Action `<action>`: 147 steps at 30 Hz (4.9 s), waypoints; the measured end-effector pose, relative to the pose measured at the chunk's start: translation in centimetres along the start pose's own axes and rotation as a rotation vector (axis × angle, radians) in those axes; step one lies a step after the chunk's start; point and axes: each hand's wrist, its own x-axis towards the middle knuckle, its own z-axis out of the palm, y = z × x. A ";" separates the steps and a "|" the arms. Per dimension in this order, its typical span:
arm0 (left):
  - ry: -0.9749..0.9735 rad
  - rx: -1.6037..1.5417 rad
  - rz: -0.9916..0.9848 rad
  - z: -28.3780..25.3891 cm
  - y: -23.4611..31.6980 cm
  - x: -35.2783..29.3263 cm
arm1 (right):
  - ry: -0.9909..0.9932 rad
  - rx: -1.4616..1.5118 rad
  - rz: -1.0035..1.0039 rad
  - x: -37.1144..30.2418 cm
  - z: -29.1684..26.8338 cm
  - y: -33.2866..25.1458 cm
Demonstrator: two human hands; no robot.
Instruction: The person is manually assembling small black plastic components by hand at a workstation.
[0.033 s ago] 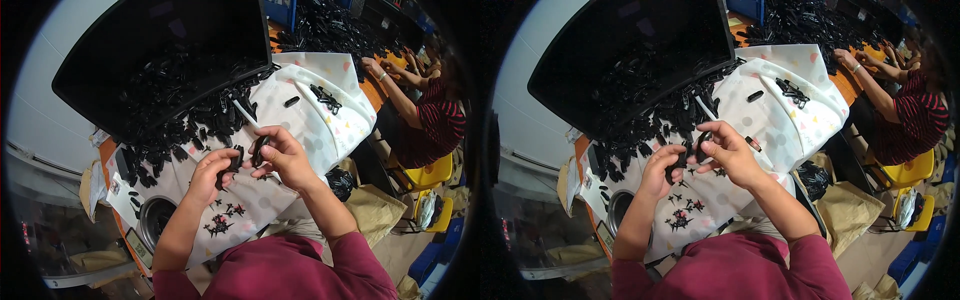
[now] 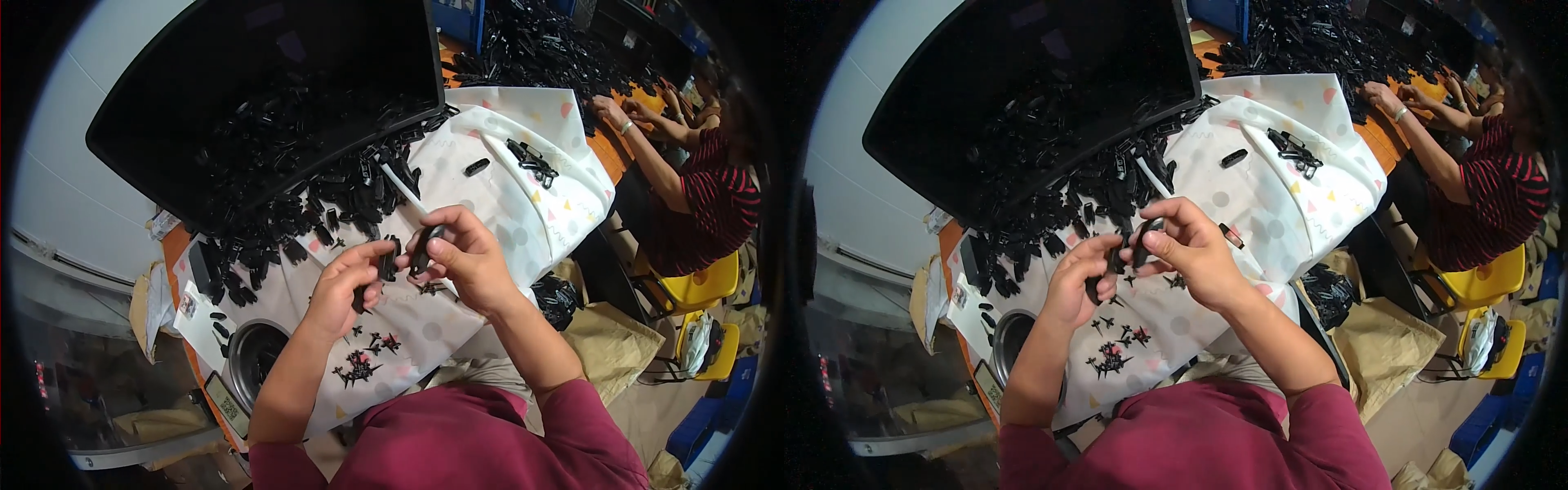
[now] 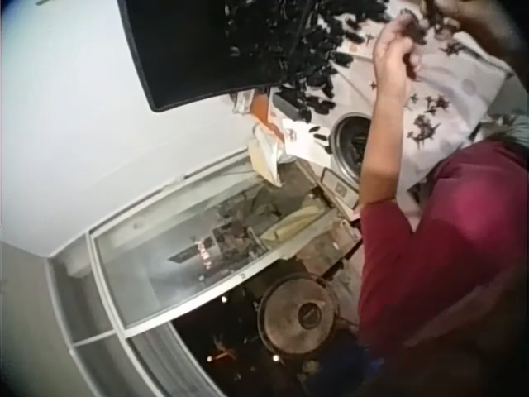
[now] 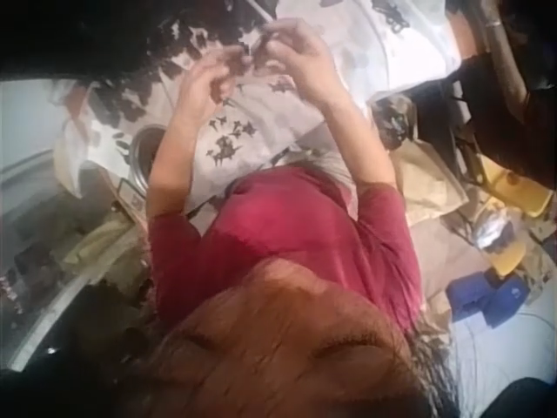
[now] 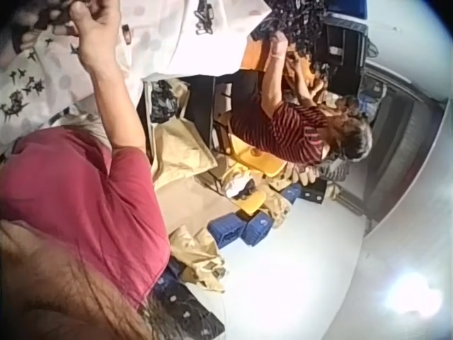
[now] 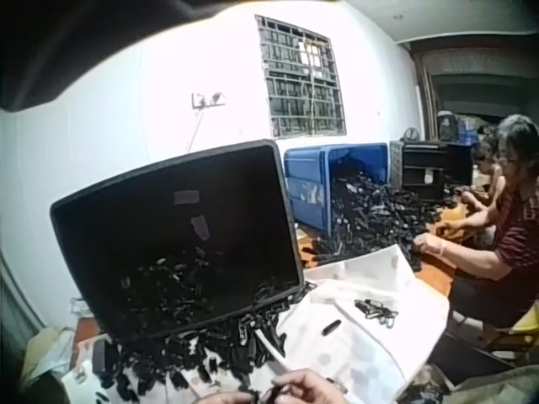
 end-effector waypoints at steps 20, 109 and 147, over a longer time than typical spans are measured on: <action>0.104 1.236 0.874 2.2 1.3 -3.0 | -0.145 -1.287 -0.912 -2.5 0.3 -1.0; -0.002 0.575 0.360 0.6 -0.6 -2.9 | 0.059 0.059 0.122 -2.6 1.1 0.8; 0.144 0.127 0.396 3.2 -3.9 -2.0 | 0.034 -0.129 0.227 -4.2 0.5 3.1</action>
